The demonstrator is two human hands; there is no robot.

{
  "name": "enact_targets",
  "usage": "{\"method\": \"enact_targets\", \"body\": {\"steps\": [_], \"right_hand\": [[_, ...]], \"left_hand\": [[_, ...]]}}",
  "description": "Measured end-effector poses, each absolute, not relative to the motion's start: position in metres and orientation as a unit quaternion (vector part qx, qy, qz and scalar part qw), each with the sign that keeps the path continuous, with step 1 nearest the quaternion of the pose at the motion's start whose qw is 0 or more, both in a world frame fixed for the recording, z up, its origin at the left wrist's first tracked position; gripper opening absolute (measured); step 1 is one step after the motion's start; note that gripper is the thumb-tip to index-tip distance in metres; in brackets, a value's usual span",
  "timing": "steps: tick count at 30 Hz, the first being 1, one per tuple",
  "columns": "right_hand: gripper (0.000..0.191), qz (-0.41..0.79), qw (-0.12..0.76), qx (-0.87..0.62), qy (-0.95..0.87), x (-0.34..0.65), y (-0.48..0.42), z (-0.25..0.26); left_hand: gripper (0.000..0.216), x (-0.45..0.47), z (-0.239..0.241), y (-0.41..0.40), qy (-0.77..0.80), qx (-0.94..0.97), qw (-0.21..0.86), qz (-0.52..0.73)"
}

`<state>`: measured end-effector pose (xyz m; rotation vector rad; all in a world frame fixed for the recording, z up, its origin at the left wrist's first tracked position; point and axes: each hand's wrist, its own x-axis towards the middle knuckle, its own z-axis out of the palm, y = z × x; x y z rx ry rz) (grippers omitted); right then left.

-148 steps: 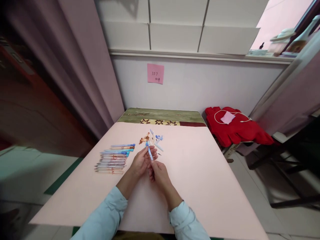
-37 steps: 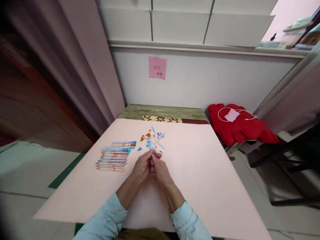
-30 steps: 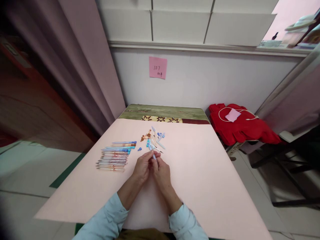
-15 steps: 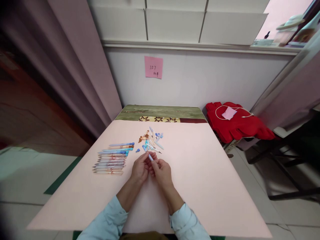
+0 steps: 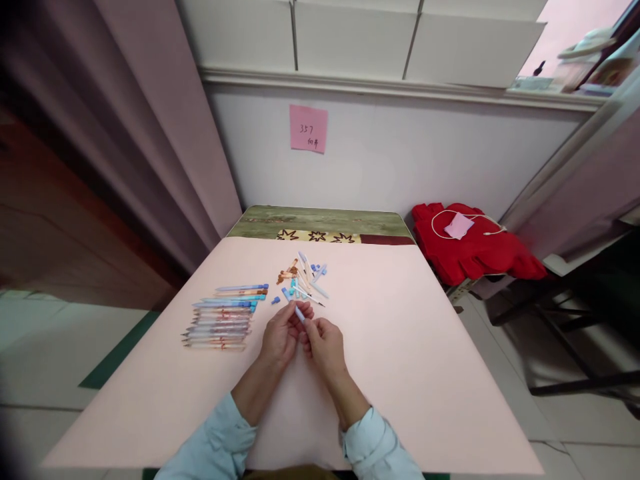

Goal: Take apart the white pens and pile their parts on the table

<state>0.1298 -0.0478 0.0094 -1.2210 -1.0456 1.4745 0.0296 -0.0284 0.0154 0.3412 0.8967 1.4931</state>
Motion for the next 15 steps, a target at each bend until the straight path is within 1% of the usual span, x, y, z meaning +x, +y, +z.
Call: {"method": "enact_targets", "body": {"steps": [2, 5, 9, 15], "right_hand": [[0.033, 0.575, 0.487, -0.503, -0.423, 0.129, -0.047, 0.004], [0.033, 0.538, 0.515, -0.510, -0.430, 0.129, -0.047, 0.001], [0.030, 0.559, 0.490, -0.507, -0.436, 0.130, -0.049, 0.006], [0.029, 0.553, 0.488, -0.529, -0.420, 0.130, -0.052, 0.004]], "left_hand": [[0.024, 0.029, 0.016, -0.026, 0.387, 0.127, 0.620, 0.671], [0.024, 0.028, 0.017, -0.023, 0.381, 0.108, 0.614, 0.683], [0.023, 0.026, 0.018, -0.023, 0.376, 0.111, 0.622, 0.677], [0.019, 0.014, 0.019, -0.019, 0.392, 0.077, 0.573, 0.716]]}}
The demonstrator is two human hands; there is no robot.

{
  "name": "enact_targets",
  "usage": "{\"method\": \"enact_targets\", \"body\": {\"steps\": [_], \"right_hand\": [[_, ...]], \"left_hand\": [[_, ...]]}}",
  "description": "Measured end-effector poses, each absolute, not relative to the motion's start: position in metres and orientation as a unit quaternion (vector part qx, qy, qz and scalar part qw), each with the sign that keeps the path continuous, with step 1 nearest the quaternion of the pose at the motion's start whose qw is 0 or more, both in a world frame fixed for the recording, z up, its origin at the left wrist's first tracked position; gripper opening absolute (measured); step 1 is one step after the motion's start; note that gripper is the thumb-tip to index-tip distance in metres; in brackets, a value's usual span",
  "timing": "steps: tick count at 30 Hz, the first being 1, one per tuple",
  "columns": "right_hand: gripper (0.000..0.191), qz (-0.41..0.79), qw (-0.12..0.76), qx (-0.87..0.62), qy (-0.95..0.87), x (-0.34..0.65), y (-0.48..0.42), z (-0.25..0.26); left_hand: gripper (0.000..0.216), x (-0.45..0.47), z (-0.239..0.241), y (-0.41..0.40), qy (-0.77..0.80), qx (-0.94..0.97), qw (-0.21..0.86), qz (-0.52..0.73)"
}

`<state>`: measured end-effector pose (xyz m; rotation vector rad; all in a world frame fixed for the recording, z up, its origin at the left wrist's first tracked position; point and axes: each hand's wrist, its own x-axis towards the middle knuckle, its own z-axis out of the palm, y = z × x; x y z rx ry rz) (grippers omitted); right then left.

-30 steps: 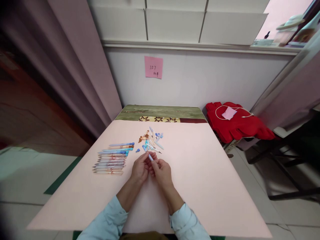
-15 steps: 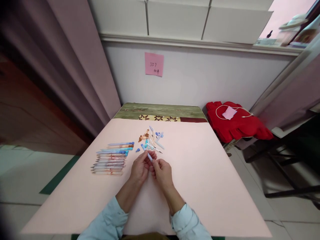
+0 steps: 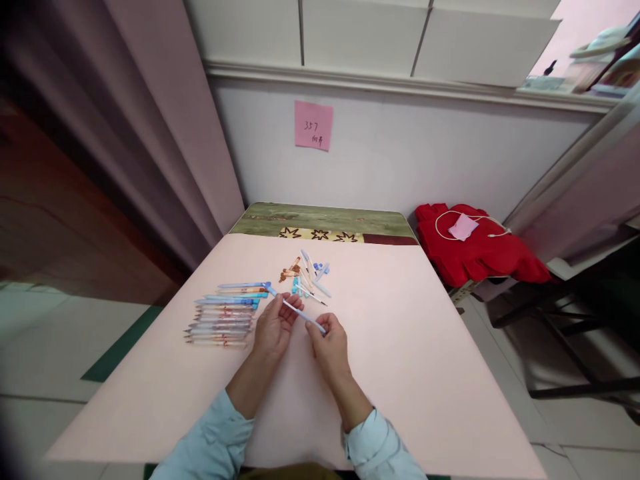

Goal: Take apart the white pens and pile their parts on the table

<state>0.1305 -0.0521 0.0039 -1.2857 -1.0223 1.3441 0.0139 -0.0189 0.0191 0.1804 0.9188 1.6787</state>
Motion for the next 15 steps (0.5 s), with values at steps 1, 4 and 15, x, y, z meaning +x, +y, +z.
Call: {"method": "enact_targets", "body": {"steps": [1, 4, 15], "right_hand": [[0.030, 0.555, 0.495, -0.528, -0.410, 0.130, -0.052, 0.002], [0.031, 0.553, 0.540, -0.518, -0.367, 0.130, -0.050, 0.000], [0.029, 0.489, 0.575, -0.533, -0.382, 0.135, -0.039, -0.006]], "left_hand": [[0.018, 0.011, 0.019, -0.018, 0.391, 0.073, 0.563, 0.724], [0.014, 0.001, 0.021, -0.014, 0.391, 0.068, 0.540, 0.742], [0.021, 0.003, 0.029, -0.015, 0.470, 0.127, 0.488, 0.725]]}}
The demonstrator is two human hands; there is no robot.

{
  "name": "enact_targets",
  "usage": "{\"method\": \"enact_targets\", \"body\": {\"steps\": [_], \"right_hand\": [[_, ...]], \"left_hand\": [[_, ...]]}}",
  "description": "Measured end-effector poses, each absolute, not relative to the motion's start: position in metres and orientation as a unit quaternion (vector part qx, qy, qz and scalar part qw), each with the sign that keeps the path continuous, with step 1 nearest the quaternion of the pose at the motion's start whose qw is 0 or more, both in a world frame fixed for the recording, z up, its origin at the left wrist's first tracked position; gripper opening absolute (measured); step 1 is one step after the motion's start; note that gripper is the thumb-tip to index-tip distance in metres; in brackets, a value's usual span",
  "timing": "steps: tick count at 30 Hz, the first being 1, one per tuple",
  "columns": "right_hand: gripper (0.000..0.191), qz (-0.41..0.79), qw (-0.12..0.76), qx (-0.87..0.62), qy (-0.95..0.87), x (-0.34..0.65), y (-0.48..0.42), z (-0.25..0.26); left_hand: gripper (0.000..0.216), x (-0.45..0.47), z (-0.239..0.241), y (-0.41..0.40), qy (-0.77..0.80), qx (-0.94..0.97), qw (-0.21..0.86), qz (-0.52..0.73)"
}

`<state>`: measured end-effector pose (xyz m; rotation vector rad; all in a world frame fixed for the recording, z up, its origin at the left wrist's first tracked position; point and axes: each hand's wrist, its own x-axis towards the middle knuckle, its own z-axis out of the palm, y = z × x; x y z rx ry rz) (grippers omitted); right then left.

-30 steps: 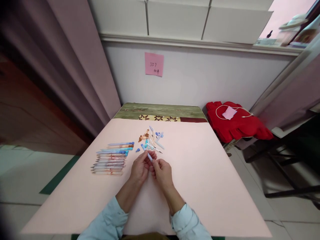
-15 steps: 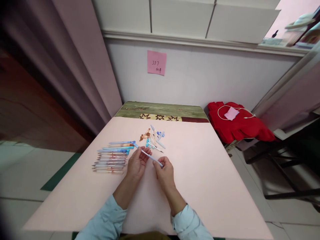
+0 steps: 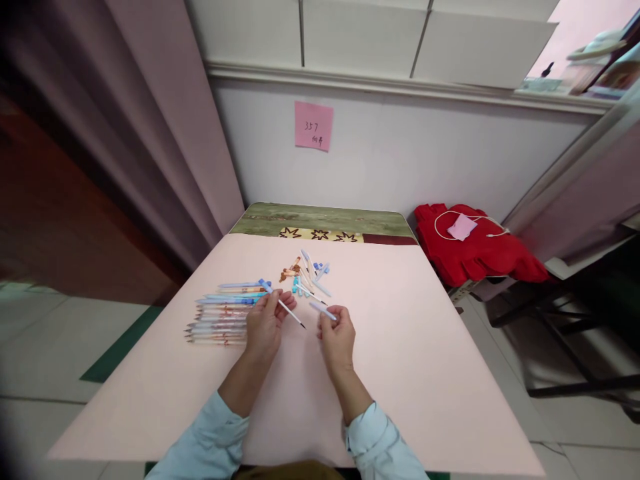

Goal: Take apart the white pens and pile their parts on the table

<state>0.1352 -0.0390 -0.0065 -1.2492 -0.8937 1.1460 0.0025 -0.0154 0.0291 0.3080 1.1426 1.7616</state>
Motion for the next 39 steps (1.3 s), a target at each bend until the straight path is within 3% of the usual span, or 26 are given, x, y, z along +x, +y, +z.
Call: {"method": "enact_targets", "body": {"steps": [7, 11, 18, 25, 28, 31, 34, 39], "right_hand": [[0.032, 0.319, 0.490, -0.594, -0.551, 0.142, -0.043, 0.004], [0.031, 0.204, 0.508, -0.571, -0.612, 0.142, -0.049, 0.012], [0.021, 0.268, 0.459, -0.553, -0.642, 0.136, -0.052, 0.006], [0.015, 0.219, 0.414, -0.612, -0.637, 0.146, -0.049, 0.005], [0.021, 0.191, 0.402, -0.613, -0.653, 0.146, -0.044, 0.004], [0.028, 0.174, 0.449, -0.578, -0.659, 0.145, -0.041, 0.006], [0.028, 0.243, 0.514, -0.544, -0.617, 0.145, -0.042, 0.010], [0.035, 0.481, 0.540, -0.491, -0.485, 0.142, -0.042, 0.012]], "left_hand": [[0.018, 0.010, 0.024, -0.017, 0.475, 0.108, 0.524, 0.699], [0.017, 0.009, 0.023, -0.018, 0.460, 0.100, 0.538, 0.700], [0.018, 0.016, 0.026, -0.021, 0.425, 0.107, 0.586, 0.682], [0.019, -0.012, 0.035, -0.009, 0.464, 0.137, 0.452, 0.750], [0.026, -0.010, 0.033, -0.014, 0.476, 0.161, 0.487, 0.715], [0.033, 0.003, 0.028, -0.022, 0.502, 0.206, 0.547, 0.638], [0.033, 0.013, 0.023, -0.028, 0.519, 0.283, 0.570, 0.571], [0.024, 0.019, 0.022, -0.032, 0.509, 0.366, 0.584, 0.516]]}}
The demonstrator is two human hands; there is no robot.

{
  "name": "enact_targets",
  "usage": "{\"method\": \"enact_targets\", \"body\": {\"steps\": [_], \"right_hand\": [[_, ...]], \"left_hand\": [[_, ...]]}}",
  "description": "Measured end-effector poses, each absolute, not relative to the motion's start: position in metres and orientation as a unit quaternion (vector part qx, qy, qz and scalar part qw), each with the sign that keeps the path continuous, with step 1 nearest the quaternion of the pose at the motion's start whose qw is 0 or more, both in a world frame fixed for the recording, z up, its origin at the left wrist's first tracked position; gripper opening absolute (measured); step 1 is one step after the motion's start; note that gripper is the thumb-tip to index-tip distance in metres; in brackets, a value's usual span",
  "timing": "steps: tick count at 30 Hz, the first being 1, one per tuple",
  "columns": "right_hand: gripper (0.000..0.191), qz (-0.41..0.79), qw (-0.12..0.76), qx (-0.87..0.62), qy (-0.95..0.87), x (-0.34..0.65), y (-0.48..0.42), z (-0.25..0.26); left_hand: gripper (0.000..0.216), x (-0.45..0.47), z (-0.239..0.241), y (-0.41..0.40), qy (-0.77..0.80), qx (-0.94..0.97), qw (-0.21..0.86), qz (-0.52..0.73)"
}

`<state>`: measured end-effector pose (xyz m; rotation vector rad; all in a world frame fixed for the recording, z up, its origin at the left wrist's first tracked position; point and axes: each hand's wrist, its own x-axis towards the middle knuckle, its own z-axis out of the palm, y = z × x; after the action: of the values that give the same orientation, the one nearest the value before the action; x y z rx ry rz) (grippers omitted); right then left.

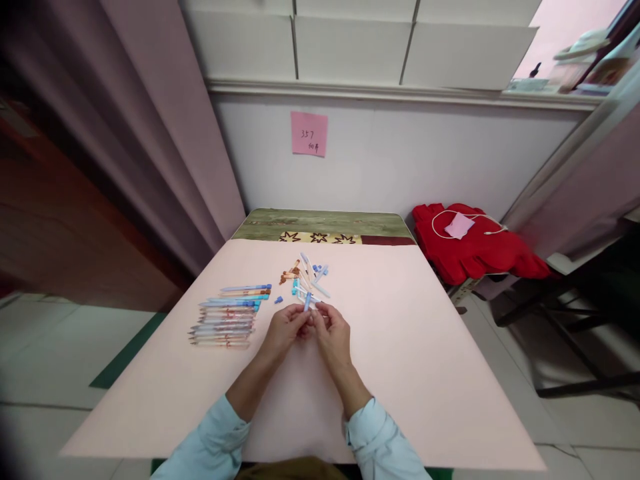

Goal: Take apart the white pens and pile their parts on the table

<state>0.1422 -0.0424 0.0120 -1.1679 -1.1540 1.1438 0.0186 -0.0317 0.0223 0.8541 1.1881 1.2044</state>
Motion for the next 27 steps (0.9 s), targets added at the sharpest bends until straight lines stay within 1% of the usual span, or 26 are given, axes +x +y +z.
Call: {"method": "enact_targets", "body": {"steps": [2, 5, 8, 12, 16, 19, 22, 24, 27], "right_hand": [[0.035, 0.525, 0.544, -0.471, -0.455, 0.141, -0.040, 0.011], [0.032, 0.548, 0.555, -0.474, -0.407, 0.141, -0.035, 0.009], [0.033, 0.572, 0.573, -0.477, -0.343, 0.142, -0.032, 0.008], [0.034, 0.566, 0.603, -0.471, -0.306, 0.145, -0.031, 0.008], [0.040, 0.561, 0.625, -0.471, -0.272, 0.148, -0.029, 0.008], [0.043, 0.549, 0.642, -0.477, -0.244, 0.149, -0.026, 0.005], [0.041, 0.549, 0.647, -0.475, -0.232, 0.148, -0.025, 0.001], [0.039, 0.552, 0.651, -0.473, -0.220, 0.147, -0.025, 0.000], [0.038, 0.557, 0.649, -0.477, -0.204, 0.146, -0.025, -0.002]], "left_hand": [[0.023, 0.019, 0.022, -0.033, 0.505, 0.386, 0.583, 0.507], [0.019, 0.019, 0.021, -0.033, 0.494, 0.423, 0.577, 0.495], [0.016, 0.020, 0.019, -0.033, 0.479, 0.438, 0.586, 0.485], [0.022, 0.024, 0.019, -0.033, 0.482, 0.393, 0.609, 0.492], [0.027, 0.025, 0.021, -0.034, 0.464, 0.344, 0.637, 0.511], [0.025, 0.022, 0.018, -0.032, 0.494, 0.342, 0.597, 0.531], [0.021, 0.016, 0.013, -0.026, 0.528, 0.363, 0.537, 0.549], [0.020, 0.012, 0.010, -0.023, 0.543, 0.385, 0.484, 0.568], [0.026, 0.006, 0.010, -0.020, 0.573, 0.424, 0.384, 0.587]]}}
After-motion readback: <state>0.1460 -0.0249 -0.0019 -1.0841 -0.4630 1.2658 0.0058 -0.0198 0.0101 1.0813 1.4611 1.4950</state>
